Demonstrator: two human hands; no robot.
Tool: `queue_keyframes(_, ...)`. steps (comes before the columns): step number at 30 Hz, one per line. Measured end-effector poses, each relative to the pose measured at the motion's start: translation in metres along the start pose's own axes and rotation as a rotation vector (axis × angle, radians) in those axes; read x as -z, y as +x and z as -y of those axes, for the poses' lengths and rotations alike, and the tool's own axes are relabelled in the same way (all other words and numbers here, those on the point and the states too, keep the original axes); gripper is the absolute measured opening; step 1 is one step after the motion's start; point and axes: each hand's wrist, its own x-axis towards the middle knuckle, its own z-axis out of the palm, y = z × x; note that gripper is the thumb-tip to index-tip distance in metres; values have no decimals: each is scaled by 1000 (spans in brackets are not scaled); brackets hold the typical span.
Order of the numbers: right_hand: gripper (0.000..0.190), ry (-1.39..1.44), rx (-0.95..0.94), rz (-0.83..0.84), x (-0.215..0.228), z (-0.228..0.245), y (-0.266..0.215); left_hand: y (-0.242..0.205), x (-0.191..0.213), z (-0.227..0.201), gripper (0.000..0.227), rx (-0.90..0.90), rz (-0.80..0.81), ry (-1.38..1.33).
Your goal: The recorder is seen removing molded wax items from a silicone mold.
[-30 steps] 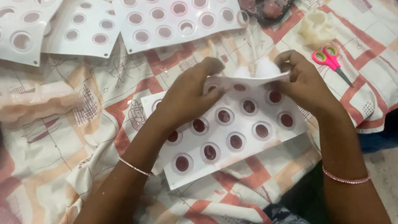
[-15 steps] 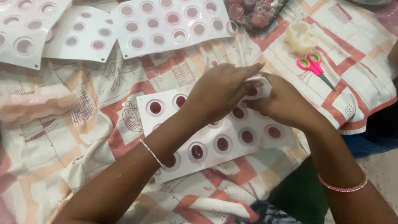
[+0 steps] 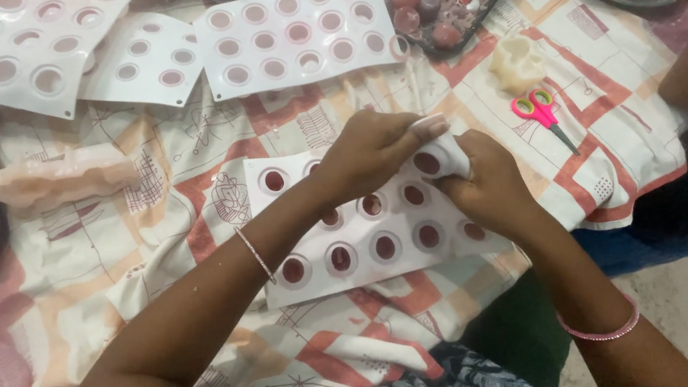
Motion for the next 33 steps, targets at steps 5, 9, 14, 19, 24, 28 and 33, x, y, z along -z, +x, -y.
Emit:
queue_keyframes(5, 27, -118, 212, -10, 0, -5, -1, 3, 0, 21, 50, 164, 44, -210)
queue_keyframes(9, 22, -291, 413, -66, 4, 14, -3, 5, 7, 28, 49, 305, 128, -433)
queue_keyframes(14, 17, -524, 642, -49, 4, 10, -5, 5, 16, 27, 43, 366, 227, -417)
queue_keyframes(19, 15, -710, 836, -26, -2, -19, -4, -3, 1, 52, 35, 222, 255, -341)
queue_keyframes(24, 15, -610, 786, -49, -6, -13, -6, -11, -9, 61, 33, -107, 56, -196)
queue_keyframes(28, 15, -571, 793, -83, -2, -15, -9, -8, -5, 35, 38, 112, 115, -424)
queue_keyframes(33, 17, -642, 948, -34, -5, -22, -7, -21, -15, 48, 42, 80, 153, -115)
